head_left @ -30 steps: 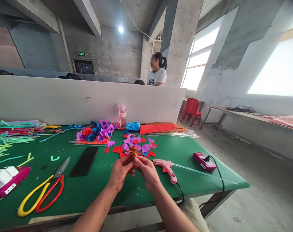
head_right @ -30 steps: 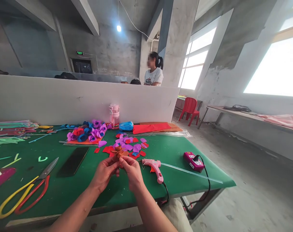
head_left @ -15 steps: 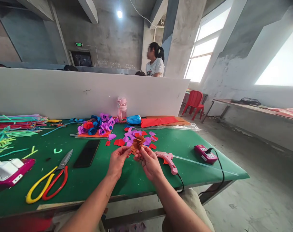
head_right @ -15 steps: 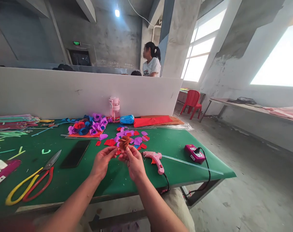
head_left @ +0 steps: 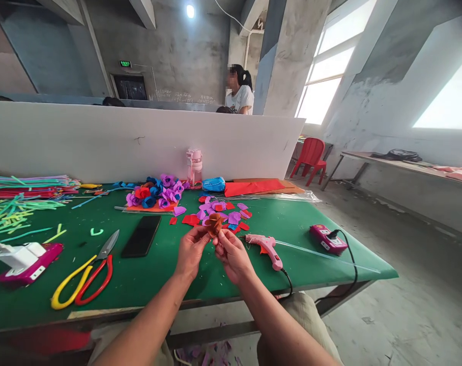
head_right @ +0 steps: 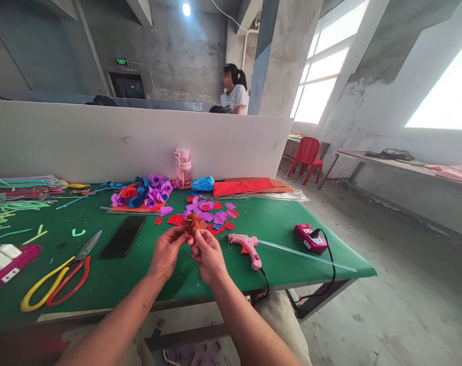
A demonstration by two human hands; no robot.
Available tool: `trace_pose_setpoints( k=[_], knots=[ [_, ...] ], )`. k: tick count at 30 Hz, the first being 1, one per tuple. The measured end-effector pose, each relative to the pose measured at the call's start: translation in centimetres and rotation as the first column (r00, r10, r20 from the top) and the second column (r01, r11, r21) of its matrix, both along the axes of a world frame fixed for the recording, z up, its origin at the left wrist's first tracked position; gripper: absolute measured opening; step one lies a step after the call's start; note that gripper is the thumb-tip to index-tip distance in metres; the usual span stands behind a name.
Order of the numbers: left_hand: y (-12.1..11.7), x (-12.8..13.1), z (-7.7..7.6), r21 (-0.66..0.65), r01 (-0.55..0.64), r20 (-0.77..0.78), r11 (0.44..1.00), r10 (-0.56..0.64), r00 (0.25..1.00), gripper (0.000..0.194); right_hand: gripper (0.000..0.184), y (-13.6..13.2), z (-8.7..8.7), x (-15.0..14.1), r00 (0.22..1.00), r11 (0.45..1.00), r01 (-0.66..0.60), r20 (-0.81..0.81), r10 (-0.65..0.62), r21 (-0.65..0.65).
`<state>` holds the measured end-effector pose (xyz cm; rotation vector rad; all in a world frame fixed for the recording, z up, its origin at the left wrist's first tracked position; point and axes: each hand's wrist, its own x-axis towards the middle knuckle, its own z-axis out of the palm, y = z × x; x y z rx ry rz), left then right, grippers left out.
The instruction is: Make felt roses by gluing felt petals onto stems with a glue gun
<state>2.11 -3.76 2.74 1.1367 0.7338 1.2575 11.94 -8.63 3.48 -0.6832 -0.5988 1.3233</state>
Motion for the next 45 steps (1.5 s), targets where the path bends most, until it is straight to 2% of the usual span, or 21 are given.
trace_pose_setpoints(
  k=[4, 6, 9, 12, 14, 19, 26, 32, 35, 38, 41, 45],
  knots=[
    [0.1, -0.1, 0.1, 0.010, -0.004, -0.027, 1.000, 0.004, 1.000, 0.023, 0.031, 0.2, -0.3, 0.3, 0.998, 0.999, -0.033, -0.057, 0.033, -0.003],
    [0.2, -0.4, 0.2, 0.051, -0.068, -0.070, 0.996, 0.072, 0.995, 0.022, 0.031, 0.3, -0.5, 0.5, 0.994, 0.999, -0.051, -0.096, 0.051, -0.005],
    [0.4, -1.3, 0.8, 0.274, -0.194, -0.188, 0.942, 0.250, 0.950, 0.017, 0.032, 0.4, -0.5, 0.7, 0.994, 0.999, -0.043, -0.102, 0.041, -0.016],
    [0.5, -2.1, 1.6, 0.513, -0.132, -0.323, 0.848, 0.333, 0.886, 0.012, 0.035, 0.2, -0.3, 0.6, 1.000, 0.999, -0.006, -0.028, 0.005, -0.040],
    [0.6, -2.4, 1.9, 0.552, -0.077, -0.388, 0.830, 0.338, 0.858, 0.013, 0.036, 0.1, -0.2, 0.4, 1.000, 0.998, 0.005, 0.015, -0.004, -0.059],
    [0.7, -2.2, 1.9, 0.456, -0.078, -0.425, 0.887, 0.293, 0.856, 0.021, 0.037, -0.1, -0.2, 0.0, 1.000, 0.997, -0.018, 0.023, 0.020, -0.071],
    [0.8, -2.1, 1.9, 0.364, -0.122, -0.398, 0.923, 0.273, 0.876, 0.021, 0.034, -0.2, -0.3, 0.1, 0.995, 0.991, -0.104, -0.008, 0.103, -0.080],
    [1.4, -2.5, 1.6, 0.317, -0.127, -0.320, 0.940, 0.232, 0.918, 0.018, 0.031, -0.1, -0.4, 0.6, 0.986, 0.986, -0.152, -0.072, 0.148, -0.062],
    [1.7, -2.8, 1.3, 0.227, -0.135, -0.249, 0.964, 0.192, 0.949, 0.020, 0.032, 0.2, -0.4, 1.2, 0.987, 0.992, -0.119, -0.116, 0.114, -0.043],
    [1.7, -2.6, 0.9, 0.108, -0.050, -0.287, 0.993, 0.079, 0.955, 0.023, 0.030, 0.5, -0.6, 1.8, 0.988, 0.998, -0.067, -0.143, 0.064, -0.017],
    [1.1, -1.7, 0.6, 0.024, 0.044, -0.297, 0.999, -0.035, 0.954, 0.026, 0.028, 0.5, -0.7, 1.8, 0.990, 0.999, -0.045, -0.132, 0.043, -0.014],
    [0.3, -0.7, 0.4, -0.011, 0.072, -0.206, 0.997, -0.073, 0.976, 0.030, 0.030, 0.2, -0.6, 1.2, 0.990, 0.997, -0.070, -0.120, 0.068, -0.016]
  ],
)
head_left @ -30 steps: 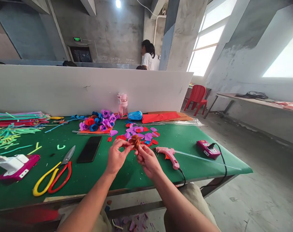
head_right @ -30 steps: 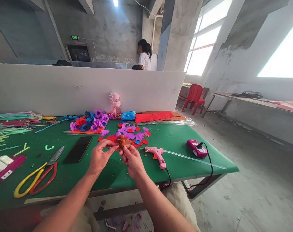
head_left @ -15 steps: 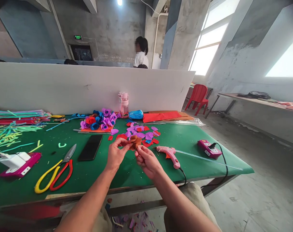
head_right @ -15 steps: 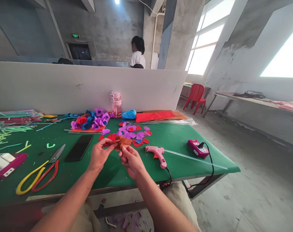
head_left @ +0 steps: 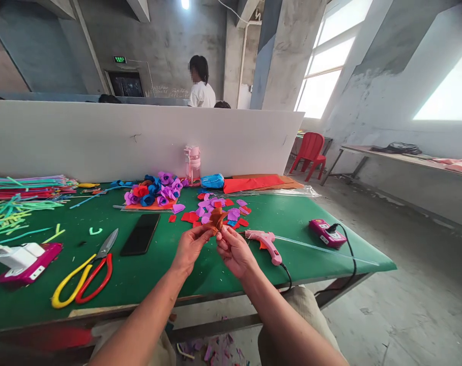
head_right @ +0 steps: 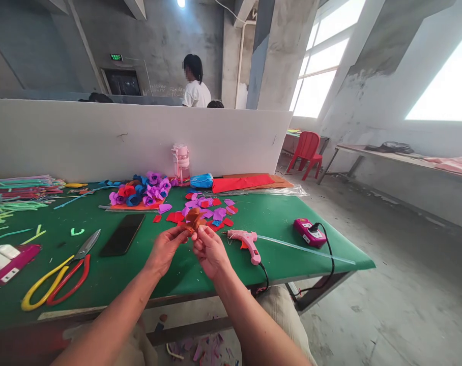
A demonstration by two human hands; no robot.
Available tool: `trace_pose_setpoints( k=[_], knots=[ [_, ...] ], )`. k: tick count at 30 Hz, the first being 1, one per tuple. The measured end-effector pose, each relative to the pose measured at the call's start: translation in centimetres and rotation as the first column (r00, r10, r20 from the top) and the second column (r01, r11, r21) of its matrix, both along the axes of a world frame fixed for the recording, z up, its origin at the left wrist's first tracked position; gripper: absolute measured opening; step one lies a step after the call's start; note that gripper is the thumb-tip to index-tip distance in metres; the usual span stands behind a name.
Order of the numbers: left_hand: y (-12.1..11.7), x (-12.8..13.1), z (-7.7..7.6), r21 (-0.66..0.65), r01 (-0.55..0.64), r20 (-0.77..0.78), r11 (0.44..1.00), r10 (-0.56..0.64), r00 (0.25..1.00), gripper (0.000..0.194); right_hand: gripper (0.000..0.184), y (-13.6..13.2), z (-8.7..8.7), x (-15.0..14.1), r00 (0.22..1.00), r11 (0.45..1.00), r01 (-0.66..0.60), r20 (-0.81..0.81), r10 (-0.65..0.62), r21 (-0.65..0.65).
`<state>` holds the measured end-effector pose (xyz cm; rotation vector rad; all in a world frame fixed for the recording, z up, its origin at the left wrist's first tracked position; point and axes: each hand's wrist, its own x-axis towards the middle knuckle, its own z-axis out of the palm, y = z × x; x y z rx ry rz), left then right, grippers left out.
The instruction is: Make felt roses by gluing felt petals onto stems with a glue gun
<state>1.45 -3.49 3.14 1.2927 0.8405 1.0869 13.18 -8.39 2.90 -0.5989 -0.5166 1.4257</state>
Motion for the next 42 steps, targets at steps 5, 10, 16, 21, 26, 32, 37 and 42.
trace_pose_setpoints(
  k=[5, 10, 16, 21, 26, 32, 37, 42],
  knots=[
    [-0.09, 0.15, 0.02, 0.024, 0.063, 0.040, 0.998, -0.064, 0.997, 0.025, 0.032, -0.28, 0.06, -0.52, 1.000, 1.000, -0.015, 0.014, 0.015, 0.003],
    [0.13, -0.06, -0.15, 0.005, 0.039, 0.054, 0.999, -0.039, 0.998, 0.026, 0.034, -0.32, 0.12, -0.71, 0.996, 1.000, 0.018, 0.086, -0.017, -0.019],
    [0.27, -0.26, 0.14, -0.024, 0.037, 0.086, 0.999, -0.035, 0.996, 0.025, 0.038, -0.37, 0.34, -0.93, 0.989, 0.998, 0.038, 0.142, -0.031, -0.047],
    [0.36, -0.66, 0.44, -0.089, 0.096, 0.141, 0.991, -0.083, 0.987, 0.039, 0.040, -0.39, 0.21, -0.90, 0.977, 0.998, 0.044, 0.211, -0.031, -0.055],
    [0.39, -0.69, 0.33, -0.161, 0.120, 0.196, 0.980, -0.088, 0.977, 0.043, 0.039, -0.44, -0.03, -1.04, 0.979, 0.998, 0.021, 0.202, -0.010, -0.055],
    [0.59, -0.51, 0.02, -0.056, 0.070, 0.204, 0.996, -0.057, 0.977, 0.031, 0.036, -0.36, 0.05, -0.97, 0.993, 0.999, -0.007, 0.116, 0.012, -0.039],
    [0.66, -0.77, 0.05, -0.077, 0.057, 0.166, 0.995, -0.044, 0.985, 0.033, 0.034, -0.17, 0.05, -0.25, 0.999, 0.999, -0.034, 0.003, 0.034, -0.002],
    [0.15, -0.47, 0.34, -0.028, 0.124, 0.133, 0.992, -0.119, 0.984, 0.029, 0.033, -0.28, 0.12, -0.41, 0.999, 0.999, -0.034, 0.032, 0.034, 0.009]
  ],
)
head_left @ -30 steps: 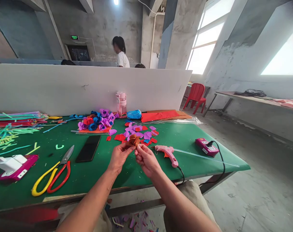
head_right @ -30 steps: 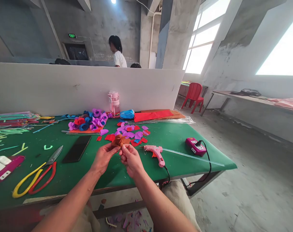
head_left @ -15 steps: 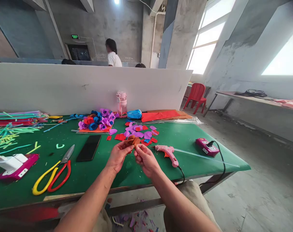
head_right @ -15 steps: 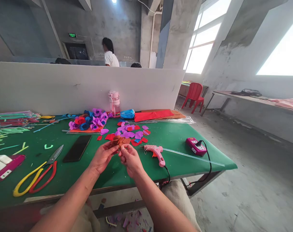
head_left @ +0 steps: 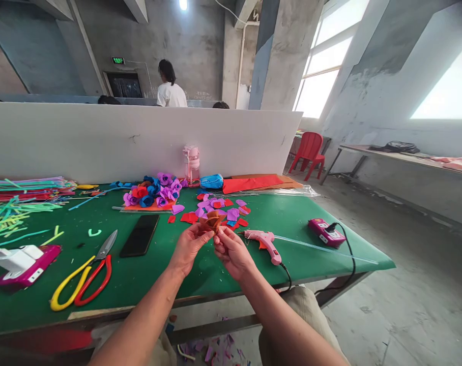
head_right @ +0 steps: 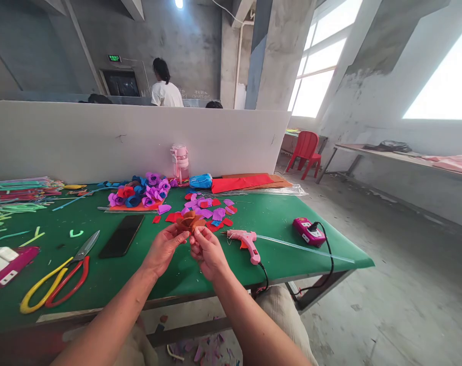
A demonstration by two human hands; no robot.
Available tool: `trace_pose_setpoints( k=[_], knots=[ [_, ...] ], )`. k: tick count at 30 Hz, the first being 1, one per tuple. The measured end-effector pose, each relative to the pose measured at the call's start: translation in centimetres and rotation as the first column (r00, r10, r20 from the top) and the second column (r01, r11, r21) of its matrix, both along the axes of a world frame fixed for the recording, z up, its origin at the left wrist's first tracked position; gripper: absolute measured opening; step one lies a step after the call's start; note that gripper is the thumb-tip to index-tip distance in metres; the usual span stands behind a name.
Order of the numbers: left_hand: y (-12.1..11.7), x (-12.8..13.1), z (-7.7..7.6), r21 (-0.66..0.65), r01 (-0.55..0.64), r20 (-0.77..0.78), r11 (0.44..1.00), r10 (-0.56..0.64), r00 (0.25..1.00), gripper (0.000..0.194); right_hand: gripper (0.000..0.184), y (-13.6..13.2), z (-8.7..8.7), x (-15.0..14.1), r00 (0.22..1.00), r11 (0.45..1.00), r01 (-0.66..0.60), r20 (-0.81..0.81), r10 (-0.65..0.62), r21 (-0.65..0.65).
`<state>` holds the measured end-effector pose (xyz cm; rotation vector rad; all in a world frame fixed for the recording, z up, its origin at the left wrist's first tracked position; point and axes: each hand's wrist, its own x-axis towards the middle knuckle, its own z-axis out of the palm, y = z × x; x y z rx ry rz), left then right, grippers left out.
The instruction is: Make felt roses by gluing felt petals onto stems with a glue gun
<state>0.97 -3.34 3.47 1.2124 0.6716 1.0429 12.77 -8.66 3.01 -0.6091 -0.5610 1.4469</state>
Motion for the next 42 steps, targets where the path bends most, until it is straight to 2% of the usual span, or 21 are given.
trace_pose_setpoints(
  k=[3, 9, 12, 13, 15, 16, 17, 19, 21, 22, 24, 26, 31, 42],
  knots=[
    [-0.2, 0.3, 0.1, -0.008, 0.026, 0.034, 1.000, -0.026, 0.999, 0.034, 0.035, -0.2, 0.1, -0.4, 0.997, 0.999, 0.035, 0.070, -0.035, 0.000],
    [-0.6, 0.5, 0.3, -0.051, -0.072, 0.024, 0.996, 0.074, 0.997, 0.043, 0.036, -0.4, 0.0, -0.7, 0.978, 0.997, 0.073, 0.198, -0.069, -0.014],
    [-0.5, 0.2, 0.4, 0.022, -0.029, -0.009, 0.999, 0.029, 1.000, 0.040, 0.036, -0.4, 0.4, -0.3, 0.990, 0.998, 0.055, 0.133, -0.051, -0.027],
    [-0.4, 0.0, 0.4, 0.065, -0.047, -0.034, 0.997, 0.049, 0.998, 0.034, 0.036, -0.4, 0.5, -0.1, 0.994, 0.998, 0.051, 0.101, -0.047, -0.033],
    [-0.1, -0.6, 0.4, 0.230, -0.155, -0.109, 0.961, 0.184, 0.977, 0.022, 0.035, -0.3, 0.7, 0.4, 0.999, 0.999, 0.036, 0.038, -0.034, -0.041],
    [0.0, -0.9, 0.5, 0.360, -0.215, -0.140, 0.908, 0.281, 0.950, 0.018, 0.035, -0.3, 0.7, 0.6, 1.000, 0.999, 0.025, 0.012, -0.024, -0.042],
    [0.1, -1.2, 0.6, 0.508, -0.249, -0.158, 0.824, 0.373, 0.914, 0.015, 0.034, -0.2, 0.7, 0.7, 1.000, 0.999, 0.012, -0.009, -0.013, -0.043],
    [0.2, -1.8, 1.1, 0.768, -0.221, -0.152, 0.601, 0.506, 0.849, 0.008, 0.033, -0.2, 0.5, 0.8, 0.999, 0.999, -0.012, -0.031, 0.011, -0.044],
    [0.2, -2.2, 1.5, 0.908, -0.149, -0.115, 0.391, 0.577, 0.809, 0.007, 0.033, -0.2, 0.3, 0.7, 0.999, 0.998, -0.025, -0.030, 0.023, -0.053],
    [0.2, -2.3, 1.7, 0.944, -0.114, -0.102, 0.310, 0.602, 0.792, 0.010, 0.033, -0.2, 0.2, 0.7, 0.999, 0.998, -0.025, -0.026, 0.024, -0.060],
    [0.1, -2.3, 1.8, 0.979, -0.044, -0.096, 0.198, 0.646, 0.757, 0.015, 0.034, -0.2, 0.1, 0.5, 1.000, 0.997, -0.020, -0.015, 0.018, -0.074],
    [0.2, -2.2, 1.7, 0.990, 0.010, -0.107, 0.144, 0.687, 0.719, 0.019, 0.035, -0.3, 0.1, 0.4, 1.000, 0.996, -0.015, 0.005, 0.015, -0.084],
    [0.2, -2.2, 1.3, 0.991, 0.040, -0.120, 0.125, 0.743, 0.658, 0.018, 0.037, -0.4, 0.3, 0.2, 0.998, 0.997, -0.001, 0.060, 0.005, -0.072],
    [0.1, -2.5, 1.7, 0.988, 0.068, -0.147, 0.137, 0.732, 0.665, 0.015, 0.037, -0.5, 0.2, 0.2, 0.992, 0.998, 0.011, 0.126, -0.003, -0.062]
  ],
)
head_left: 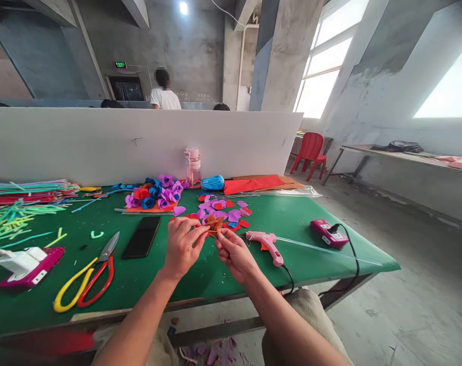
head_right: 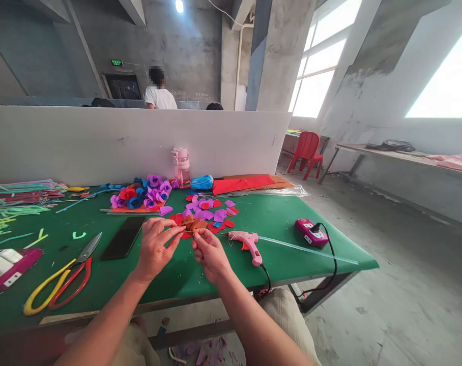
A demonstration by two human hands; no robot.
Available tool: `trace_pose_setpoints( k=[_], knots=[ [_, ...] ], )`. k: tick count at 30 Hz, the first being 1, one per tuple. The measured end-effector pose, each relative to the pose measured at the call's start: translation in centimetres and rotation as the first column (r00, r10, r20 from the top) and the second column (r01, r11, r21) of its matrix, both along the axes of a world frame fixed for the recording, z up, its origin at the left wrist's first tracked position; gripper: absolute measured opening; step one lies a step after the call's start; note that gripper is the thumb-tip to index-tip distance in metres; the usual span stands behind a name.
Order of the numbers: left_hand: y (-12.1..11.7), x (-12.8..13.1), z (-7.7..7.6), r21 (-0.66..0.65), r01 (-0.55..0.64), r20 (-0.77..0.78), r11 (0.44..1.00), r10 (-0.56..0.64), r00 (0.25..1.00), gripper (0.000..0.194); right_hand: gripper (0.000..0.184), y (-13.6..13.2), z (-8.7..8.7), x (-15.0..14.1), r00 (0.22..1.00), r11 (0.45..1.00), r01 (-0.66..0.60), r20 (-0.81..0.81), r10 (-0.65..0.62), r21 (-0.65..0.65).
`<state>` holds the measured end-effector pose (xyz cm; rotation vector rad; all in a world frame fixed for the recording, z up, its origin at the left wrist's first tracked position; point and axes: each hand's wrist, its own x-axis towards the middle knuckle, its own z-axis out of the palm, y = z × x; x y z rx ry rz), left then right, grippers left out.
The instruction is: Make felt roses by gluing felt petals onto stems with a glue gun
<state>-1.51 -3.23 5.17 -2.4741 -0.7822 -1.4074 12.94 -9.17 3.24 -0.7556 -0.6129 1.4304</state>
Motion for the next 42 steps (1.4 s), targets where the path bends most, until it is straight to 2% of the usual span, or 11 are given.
trace_pose_setpoints(
  k=[11, 22, 24, 26, 28, 30, 31, 34, 36, 38, 42],
  knots=[
    [0.0, 0.0, 0.2, -0.054, 0.016, 0.009, 0.998, -0.016, 1.000, 0.009, 0.036, 0.0, -0.3, -0.1, 0.997, 0.999, -0.024, 0.075, 0.021, 0.034],
    [-0.1, -0.1, 0.6, -0.076, 0.051, 0.002, 0.996, -0.051, 0.999, 0.011, 0.038, -0.1, 0.0, -0.1, 0.996, 0.999, 0.043, 0.077, -0.043, -0.001],
    [-0.2, -0.2, 0.6, -0.077, 0.063, 0.055, 0.995, -0.059, 0.997, 0.011, 0.037, -0.1, 0.0, 0.0, 0.996, 0.999, 0.039, 0.076, -0.039, 0.007],
    [-0.6, -0.2, 0.6, -0.097, 0.060, 0.171, 0.993, -0.043, 0.984, 0.010, 0.035, -0.1, 0.2, 0.0, 0.995, 0.997, 0.072, 0.064, -0.075, 0.038],
    [-1.0, 0.1, 0.5, -0.173, 0.079, 0.293, 0.982, -0.026, 0.956, 0.008, 0.034, -0.1, 0.4, 0.1, 0.989, 0.986, 0.132, 0.049, -0.138, 0.103],
    [-1.3, 0.6, 0.3, -0.307, 0.167, 0.361, 0.937, -0.047, 0.931, 0.009, 0.032, -0.1, 0.7, 0.1, 0.983, 0.970, 0.170, 0.047, -0.180, 0.173],
    [-1.4, 0.9, 0.1, -0.385, 0.236, 0.386, 0.892, -0.077, 0.919, 0.010, 0.031, -0.1, 0.8, 0.1, 0.981, 0.965, 0.172, 0.050, -0.186, 0.199],
    [-1.7, 1.8, -0.1, -0.571, 0.465, 0.496, 0.677, -0.167, 0.852, 0.018, 0.025, 0.0, 0.6, 0.0, 0.984, 0.959, 0.150, 0.059, -0.169, 0.241],
    [-1.8, 2.2, -0.2, -0.613, 0.568, 0.579, 0.549, -0.177, 0.796, 0.023, 0.022, 0.1, 0.3, -0.1, 0.986, 0.956, 0.134, 0.063, -0.155, 0.262],
    [-1.9, 2.3, -0.2, -0.615, 0.621, 0.638, 0.486, -0.156, 0.754, 0.026, 0.020, 0.2, 0.1, -0.1, 0.986, 0.950, 0.122, 0.070, -0.148, 0.288],
    [-1.9, 2.3, -0.3, -0.617, 0.664, 0.690, 0.422, -0.116, 0.715, 0.026, 0.019, 0.4, -0.5, -0.1, 0.985, 0.941, 0.093, 0.111, -0.136, 0.324]
  ],
)
